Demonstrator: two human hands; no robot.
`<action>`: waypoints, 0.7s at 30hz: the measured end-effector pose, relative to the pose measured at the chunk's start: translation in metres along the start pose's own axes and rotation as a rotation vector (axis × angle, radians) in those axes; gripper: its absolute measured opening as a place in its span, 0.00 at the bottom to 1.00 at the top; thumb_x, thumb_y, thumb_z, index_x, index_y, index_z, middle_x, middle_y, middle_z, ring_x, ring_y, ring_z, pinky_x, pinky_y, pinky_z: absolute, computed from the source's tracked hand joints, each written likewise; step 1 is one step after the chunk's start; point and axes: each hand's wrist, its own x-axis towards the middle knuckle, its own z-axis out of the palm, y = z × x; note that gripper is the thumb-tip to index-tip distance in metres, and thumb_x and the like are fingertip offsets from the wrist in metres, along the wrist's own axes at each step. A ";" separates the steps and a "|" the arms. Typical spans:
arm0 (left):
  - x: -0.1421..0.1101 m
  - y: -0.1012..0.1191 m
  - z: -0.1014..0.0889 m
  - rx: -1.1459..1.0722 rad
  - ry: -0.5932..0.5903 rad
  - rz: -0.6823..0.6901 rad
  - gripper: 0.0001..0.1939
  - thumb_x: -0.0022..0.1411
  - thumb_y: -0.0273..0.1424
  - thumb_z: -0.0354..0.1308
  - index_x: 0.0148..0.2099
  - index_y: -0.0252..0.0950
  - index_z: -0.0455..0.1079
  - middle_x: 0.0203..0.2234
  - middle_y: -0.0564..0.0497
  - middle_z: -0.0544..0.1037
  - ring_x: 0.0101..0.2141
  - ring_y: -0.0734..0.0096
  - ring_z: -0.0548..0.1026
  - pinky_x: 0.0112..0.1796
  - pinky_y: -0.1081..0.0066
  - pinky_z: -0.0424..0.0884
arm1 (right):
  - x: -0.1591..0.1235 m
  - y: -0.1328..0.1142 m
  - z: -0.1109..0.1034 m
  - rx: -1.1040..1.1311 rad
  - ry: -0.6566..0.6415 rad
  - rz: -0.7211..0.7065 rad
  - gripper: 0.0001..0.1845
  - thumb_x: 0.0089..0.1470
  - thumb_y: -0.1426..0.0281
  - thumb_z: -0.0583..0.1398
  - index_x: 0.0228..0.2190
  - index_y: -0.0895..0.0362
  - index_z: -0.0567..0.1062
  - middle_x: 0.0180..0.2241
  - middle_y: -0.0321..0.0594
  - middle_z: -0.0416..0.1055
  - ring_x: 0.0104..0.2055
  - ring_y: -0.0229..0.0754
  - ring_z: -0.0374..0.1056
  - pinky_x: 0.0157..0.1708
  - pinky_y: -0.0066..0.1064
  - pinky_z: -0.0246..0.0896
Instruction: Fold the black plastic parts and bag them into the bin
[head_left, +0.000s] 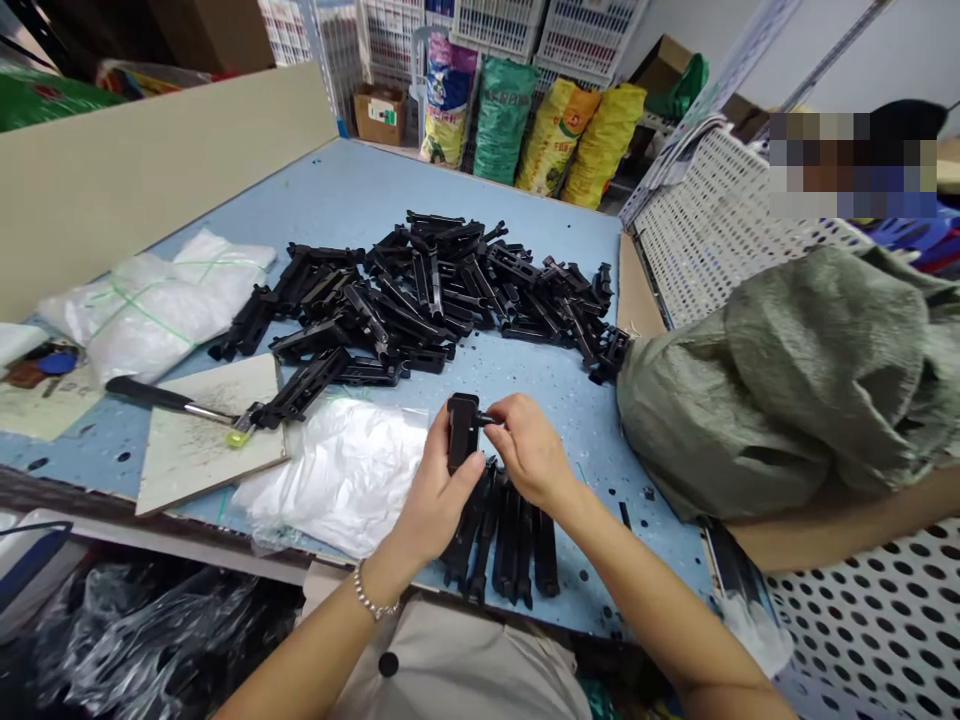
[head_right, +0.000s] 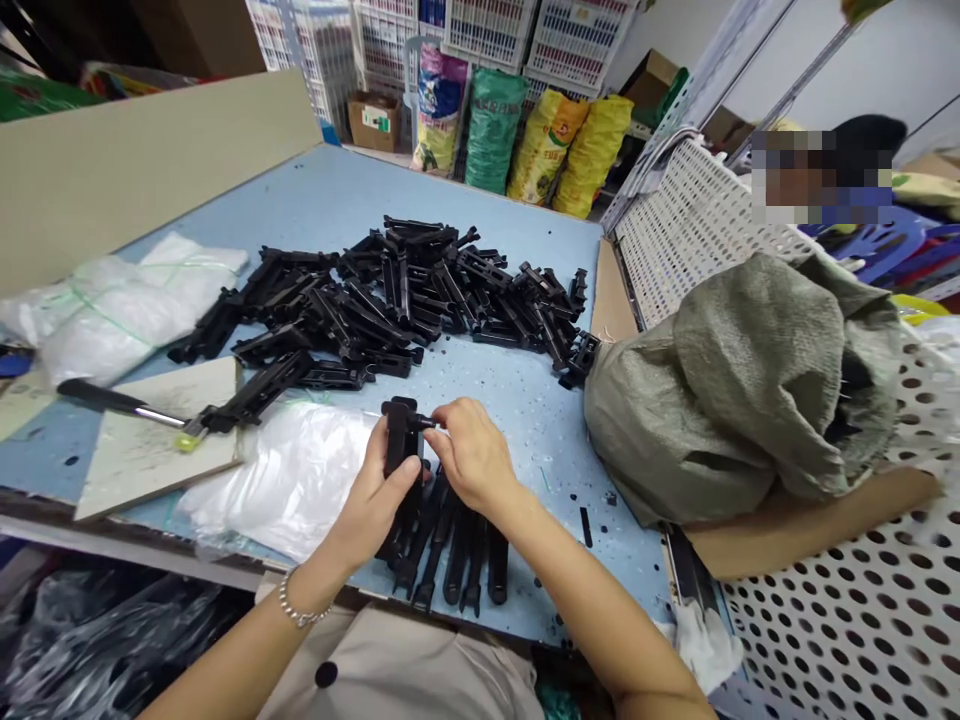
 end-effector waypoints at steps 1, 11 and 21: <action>-0.003 0.001 0.001 0.035 -0.003 0.027 0.31 0.62 0.39 0.57 0.65 0.41 0.53 0.57 0.43 0.65 0.58 0.55 0.64 0.56 0.57 0.63 | 0.004 0.003 0.002 0.032 -0.021 0.007 0.18 0.64 0.56 0.48 0.34 0.56 0.67 0.33 0.43 0.66 0.37 0.44 0.61 0.39 0.38 0.59; 0.008 0.006 -0.017 -0.026 0.081 -0.124 0.28 0.62 0.43 0.55 0.62 0.42 0.57 0.46 0.45 0.72 0.36 0.64 0.76 0.31 0.69 0.74 | -0.018 -0.010 0.015 0.299 -0.354 0.222 0.24 0.64 0.52 0.44 0.29 0.55 0.66 0.26 0.36 0.64 0.29 0.38 0.61 0.31 0.31 0.59; 0.013 -0.009 -0.038 0.562 0.079 -0.100 0.20 0.64 0.43 0.50 0.53 0.38 0.65 0.32 0.45 0.76 0.31 0.58 0.77 0.31 0.66 0.69 | -0.022 -0.001 0.034 -0.162 -0.518 -0.084 0.21 0.67 0.59 0.44 0.29 0.55 0.67 0.28 0.37 0.69 0.29 0.39 0.63 0.29 0.30 0.54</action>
